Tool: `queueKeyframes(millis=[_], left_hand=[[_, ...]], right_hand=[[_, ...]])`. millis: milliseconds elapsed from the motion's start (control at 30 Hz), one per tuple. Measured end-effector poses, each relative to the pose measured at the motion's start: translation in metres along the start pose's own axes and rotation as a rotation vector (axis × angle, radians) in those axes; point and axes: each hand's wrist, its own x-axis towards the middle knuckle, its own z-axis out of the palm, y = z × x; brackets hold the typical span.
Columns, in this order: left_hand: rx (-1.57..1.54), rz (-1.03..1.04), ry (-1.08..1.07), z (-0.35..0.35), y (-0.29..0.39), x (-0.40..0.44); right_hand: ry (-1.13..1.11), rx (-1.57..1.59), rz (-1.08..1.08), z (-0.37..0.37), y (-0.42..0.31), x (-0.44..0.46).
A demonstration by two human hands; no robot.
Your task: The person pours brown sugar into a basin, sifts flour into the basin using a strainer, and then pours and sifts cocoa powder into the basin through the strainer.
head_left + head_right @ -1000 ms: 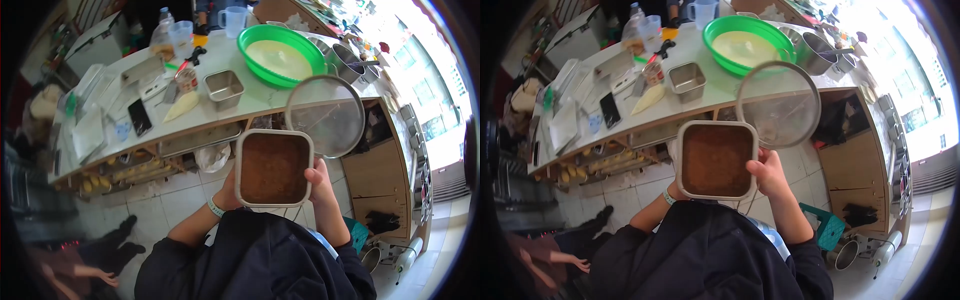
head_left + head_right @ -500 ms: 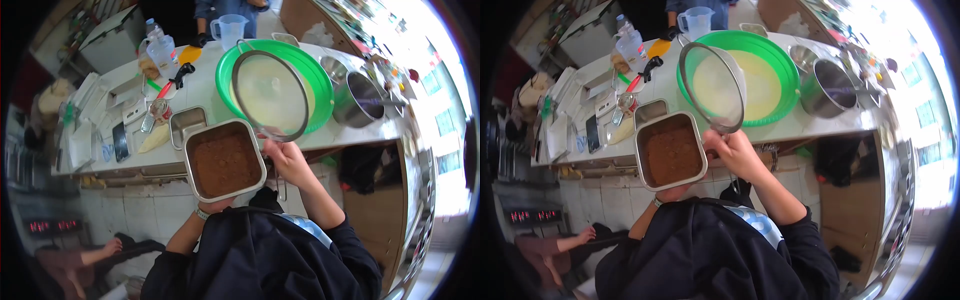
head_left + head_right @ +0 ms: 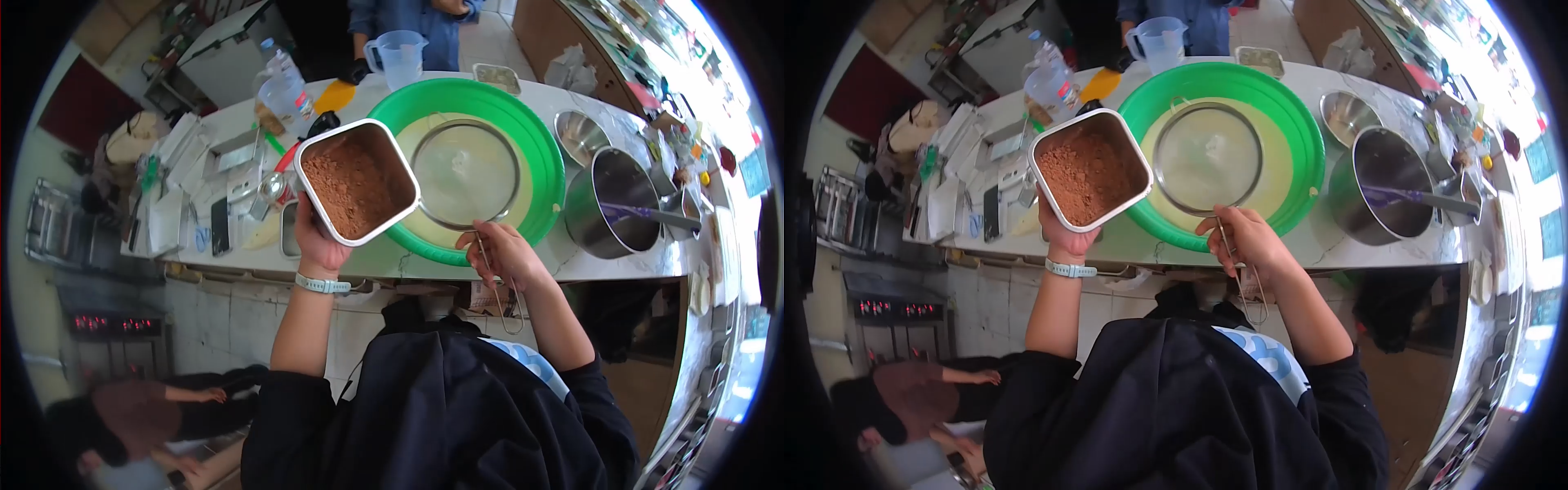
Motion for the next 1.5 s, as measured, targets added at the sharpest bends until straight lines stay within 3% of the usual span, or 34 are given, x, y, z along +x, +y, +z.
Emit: queueKeyframes(millis=[167,300,633,800,833,933,1000,1133,1267,1500], left_hand=[[0.39,-0.003,0.039,-0.005,0.007,0.044],[0.181,-0.116,-0.038,-0.021,0.013,0.073],[0.228,-0.237,-0.193,-0.022,0.017,0.112],[0.082,-0.285,-0.073,-0.02,0.006,0.114],[0.018,-0.298,-0.021,-0.021,0.004,0.112],[-0.073,-0.403,-0.176,-0.023,-0.002,0.111],[-0.003,-0.381,-0.192,-0.02,-0.003,0.107],[0.287,-0.27,-0.099,-0.009,0.0,0.109],[0.602,-0.31,-0.015,0.008,0.001,0.12],[0.765,-0.363,-0.078,0.01,-0.003,0.138]], right_hand=[[0.017,-0.235,-0.012,0.003,-0.004,0.01],[0.094,-0.284,-0.127,0.007,-0.007,0.012],[0.178,-0.111,-0.094,0.014,-0.011,0.005],[0.289,-0.084,-0.233,0.006,0.0,0.012],[0.332,0.008,-0.27,0.005,-0.001,0.01],[0.424,0.203,-0.332,0.005,-0.007,0.004],[0.441,0.228,-0.315,0.001,-0.008,0.003],[0.373,-0.048,-0.205,-0.001,0.002,0.009],[0.347,-0.138,-0.178,0.008,0.007,0.02],[0.239,0.008,-0.157,0.008,0.007,0.031]])
